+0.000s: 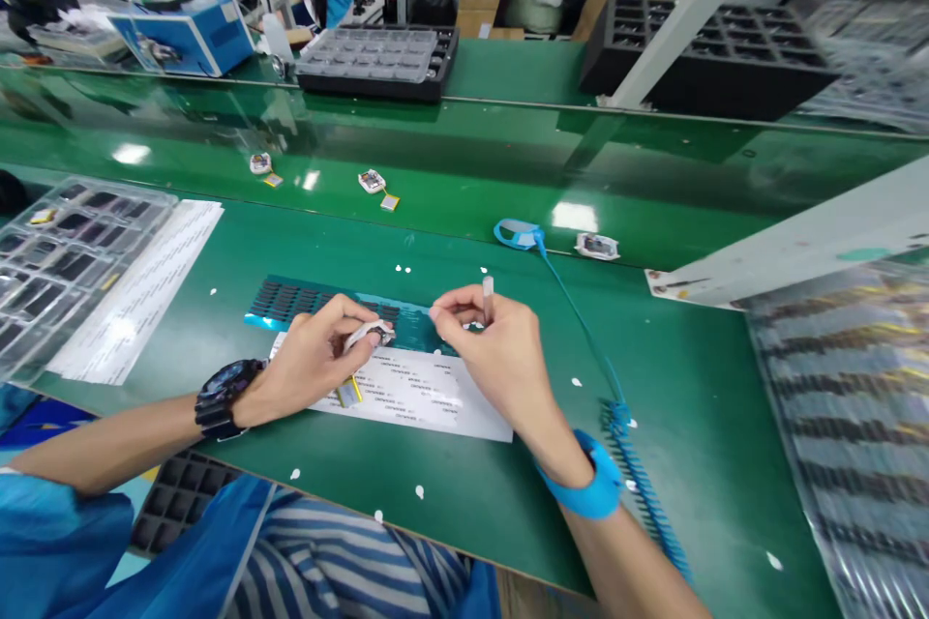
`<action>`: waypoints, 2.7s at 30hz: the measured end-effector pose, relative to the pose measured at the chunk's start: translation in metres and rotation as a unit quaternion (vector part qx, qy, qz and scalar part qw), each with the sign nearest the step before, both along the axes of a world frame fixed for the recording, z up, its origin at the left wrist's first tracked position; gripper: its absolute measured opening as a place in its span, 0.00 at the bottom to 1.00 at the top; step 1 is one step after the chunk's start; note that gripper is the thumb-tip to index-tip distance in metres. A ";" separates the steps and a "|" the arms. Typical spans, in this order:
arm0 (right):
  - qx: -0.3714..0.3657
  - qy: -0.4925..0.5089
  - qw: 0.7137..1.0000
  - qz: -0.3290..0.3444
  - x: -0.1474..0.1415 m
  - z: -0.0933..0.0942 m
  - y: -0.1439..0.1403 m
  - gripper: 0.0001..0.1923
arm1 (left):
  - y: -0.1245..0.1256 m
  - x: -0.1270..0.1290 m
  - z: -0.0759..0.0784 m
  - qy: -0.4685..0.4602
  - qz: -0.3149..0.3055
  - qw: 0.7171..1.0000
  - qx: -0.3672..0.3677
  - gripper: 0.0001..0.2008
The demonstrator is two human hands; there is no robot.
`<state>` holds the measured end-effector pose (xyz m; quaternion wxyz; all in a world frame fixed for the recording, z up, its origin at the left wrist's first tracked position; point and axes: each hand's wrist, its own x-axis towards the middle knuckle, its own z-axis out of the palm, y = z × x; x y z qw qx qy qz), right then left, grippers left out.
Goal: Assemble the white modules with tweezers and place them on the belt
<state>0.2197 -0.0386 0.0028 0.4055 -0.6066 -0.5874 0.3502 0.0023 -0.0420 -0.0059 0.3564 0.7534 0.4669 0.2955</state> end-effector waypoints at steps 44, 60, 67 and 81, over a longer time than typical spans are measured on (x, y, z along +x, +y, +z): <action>0.329 -0.209 0.909 0.148 -0.027 -0.011 -0.026 0.07 | 0.003 0.005 0.002 -0.218 -0.088 0.925 -0.299 0.09; 0.348 -0.188 0.909 0.131 -0.029 -0.015 -0.028 0.12 | -0.002 0.002 0.000 -0.143 -0.069 0.965 -0.209 0.13; 0.316 -0.176 0.911 0.198 -0.027 -0.010 -0.023 0.11 | -0.002 0.003 0.003 -0.120 -0.081 0.969 -0.201 0.15; 0.305 -0.186 0.921 0.154 -0.024 -0.009 -0.022 0.07 | 0.000 0.002 -0.002 -0.196 -0.083 0.935 -0.285 0.16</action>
